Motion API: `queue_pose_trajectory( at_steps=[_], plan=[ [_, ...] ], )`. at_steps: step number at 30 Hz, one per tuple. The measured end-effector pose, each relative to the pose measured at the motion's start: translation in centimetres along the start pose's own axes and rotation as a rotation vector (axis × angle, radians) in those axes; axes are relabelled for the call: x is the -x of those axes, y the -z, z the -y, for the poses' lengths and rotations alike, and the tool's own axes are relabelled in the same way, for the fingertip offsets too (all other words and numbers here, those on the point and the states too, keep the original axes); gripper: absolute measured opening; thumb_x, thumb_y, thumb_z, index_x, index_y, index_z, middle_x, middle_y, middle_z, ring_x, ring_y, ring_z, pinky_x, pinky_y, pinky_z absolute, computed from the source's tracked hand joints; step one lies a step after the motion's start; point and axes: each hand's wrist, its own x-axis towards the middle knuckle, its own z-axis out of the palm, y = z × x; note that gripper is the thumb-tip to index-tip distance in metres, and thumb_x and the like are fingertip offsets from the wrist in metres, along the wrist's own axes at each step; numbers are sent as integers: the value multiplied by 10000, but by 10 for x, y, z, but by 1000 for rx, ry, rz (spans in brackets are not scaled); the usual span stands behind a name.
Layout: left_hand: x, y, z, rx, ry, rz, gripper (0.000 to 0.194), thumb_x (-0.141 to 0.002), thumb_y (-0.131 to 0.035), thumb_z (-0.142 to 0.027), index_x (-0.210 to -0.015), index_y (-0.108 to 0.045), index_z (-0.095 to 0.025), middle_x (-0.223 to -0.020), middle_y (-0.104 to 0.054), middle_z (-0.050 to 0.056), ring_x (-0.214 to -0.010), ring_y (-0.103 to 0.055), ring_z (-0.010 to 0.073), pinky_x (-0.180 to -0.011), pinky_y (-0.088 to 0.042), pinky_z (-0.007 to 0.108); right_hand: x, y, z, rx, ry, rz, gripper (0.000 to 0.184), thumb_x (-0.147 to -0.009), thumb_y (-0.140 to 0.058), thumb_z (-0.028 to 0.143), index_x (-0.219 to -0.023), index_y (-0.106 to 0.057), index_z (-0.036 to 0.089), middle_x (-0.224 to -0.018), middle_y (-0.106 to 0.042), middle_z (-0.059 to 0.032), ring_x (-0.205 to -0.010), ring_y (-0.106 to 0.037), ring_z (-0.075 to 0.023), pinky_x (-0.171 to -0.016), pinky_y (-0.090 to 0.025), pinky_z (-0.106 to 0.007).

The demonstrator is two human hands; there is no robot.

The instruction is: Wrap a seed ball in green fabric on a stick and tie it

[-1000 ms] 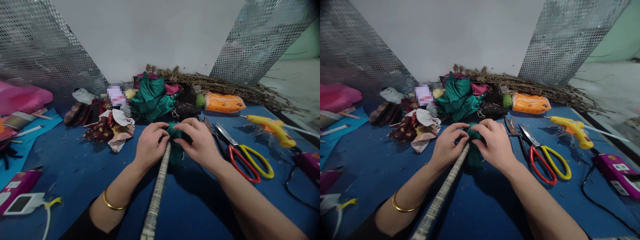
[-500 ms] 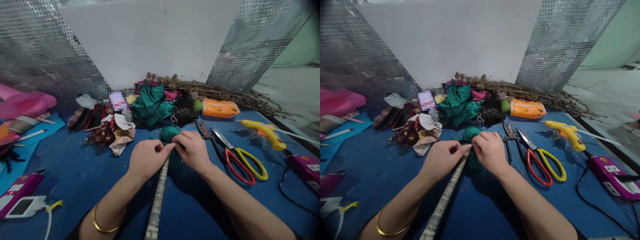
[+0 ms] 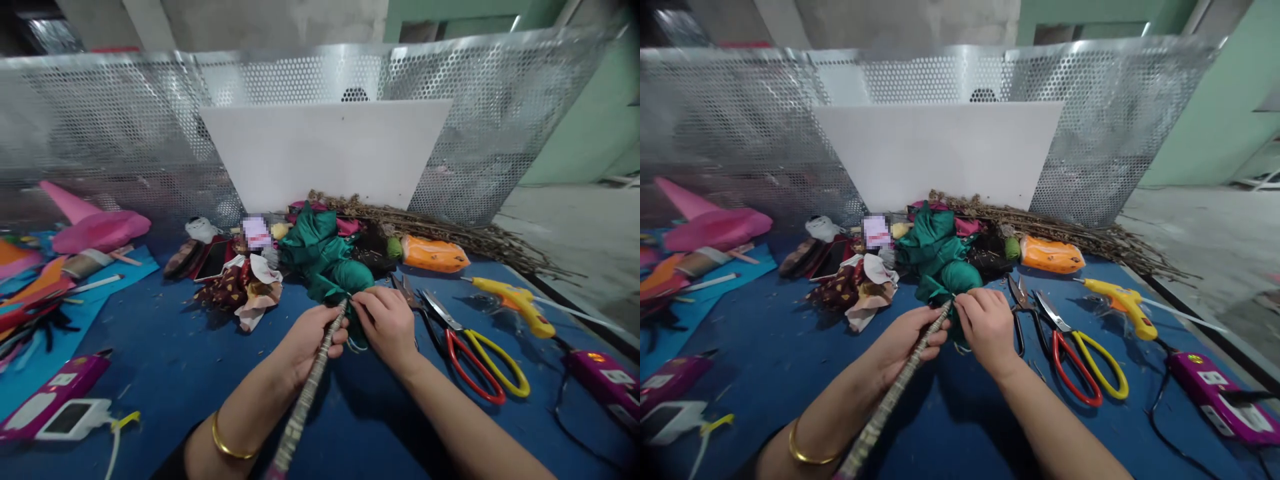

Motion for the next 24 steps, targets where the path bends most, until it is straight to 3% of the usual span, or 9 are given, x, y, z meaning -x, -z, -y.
queue_pose_trajectory(
  at_steps=[5,8,13,20,24],
  plan=[
    [-5,4,-2,-144,-225,61,203,-753,-603,-284,-867,-459,-198,-662,-481,-60,-376,-369,27,-305,-239,124,-3,1,5,-218,-178,-108,132,-881,-513,243,-826,-630,218,-793,-645,-38,-766,-596,-186,-706,-456,-328],
    [-4,7,-2,-207,-271,92,223,-748,-594,-372,-776,-493,-176,-558,-465,-59,-343,-326,32,-304,-232,145,-12,8,11,-345,-230,-140,136,-877,-515,251,-795,-620,223,-764,-634,-27,-747,-597,-179,-673,-471,-312],
    [7,12,-10,-211,-357,120,314,-767,-569,-453,-682,-519,-156,-394,-341,-79,-323,-259,39,-323,-226,165,-37,20,26,-250,-104,-118,127,-874,-528,235,-811,-637,219,-792,-658,-37,-759,-598,-182,-708,-457,-326],
    [13,17,-19,-32,-400,159,264,-758,-614,-397,-746,-500,-159,-680,-515,-26,-350,-296,12,-302,-225,161,-41,6,34,-220,-52,-190,115,-883,-517,192,-890,-626,227,-844,-660,-44,-812,-598,-190,-737,-455,-349],
    [11,16,-16,-8,-374,159,226,-790,-573,-379,-761,-497,-168,-590,-480,-48,-329,-277,21,-298,-234,160,-32,4,26,-193,-34,-205,116,-865,-548,157,-916,-620,233,-857,-652,-43,-824,-590,-188,-748,-459,-351]
  ],
)
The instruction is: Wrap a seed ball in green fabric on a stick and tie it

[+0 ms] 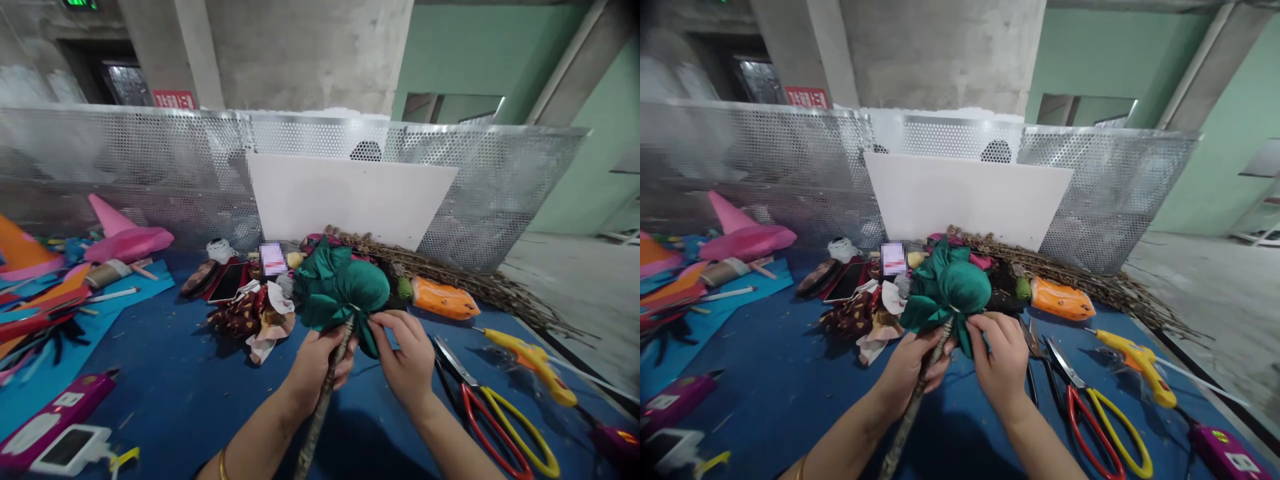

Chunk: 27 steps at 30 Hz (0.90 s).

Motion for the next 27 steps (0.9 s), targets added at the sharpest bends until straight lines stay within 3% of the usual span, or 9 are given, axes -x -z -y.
queue_pose_trajectory(
  at_steps=[6,11,21,27],
  plan=[
    [-1,-3,6,-58,61,-31,284,-831,-504,-416,-693,-493,-168,-403,-327,-82,-308,-230,36,-303,-219,149,-2,8,-4,81,85,-56,147,-839,-578,144,-966,-601,215,-864,-637,-44,-810,-590,-181,-747,-448,-351],
    [-1,-5,9,-74,59,-138,334,-821,-521,-461,-681,-505,-159,-405,-326,-83,-317,-213,27,-303,-209,139,-4,11,-2,163,196,-95,221,-804,-641,182,-1009,-561,166,-865,-630,-74,-807,-577,-196,-743,-434,-361],
    [0,-12,19,-236,5,-182,392,-766,-581,-521,-627,-460,-176,-364,-337,-82,-304,-258,40,-296,-245,152,-3,5,0,485,273,128,36,-873,-530,201,-888,-559,185,-741,-597,-32,-705,-504,-185,-770,-349,-372],
    [-5,-13,21,-343,-34,-225,429,-758,-596,-531,-590,-392,-192,-385,-344,-85,-314,-257,39,-289,-239,151,0,-2,0,601,225,279,137,-852,-466,119,-750,-499,203,-657,-505,-16,-630,-428,-196,-712,-296,-365]
  ],
)
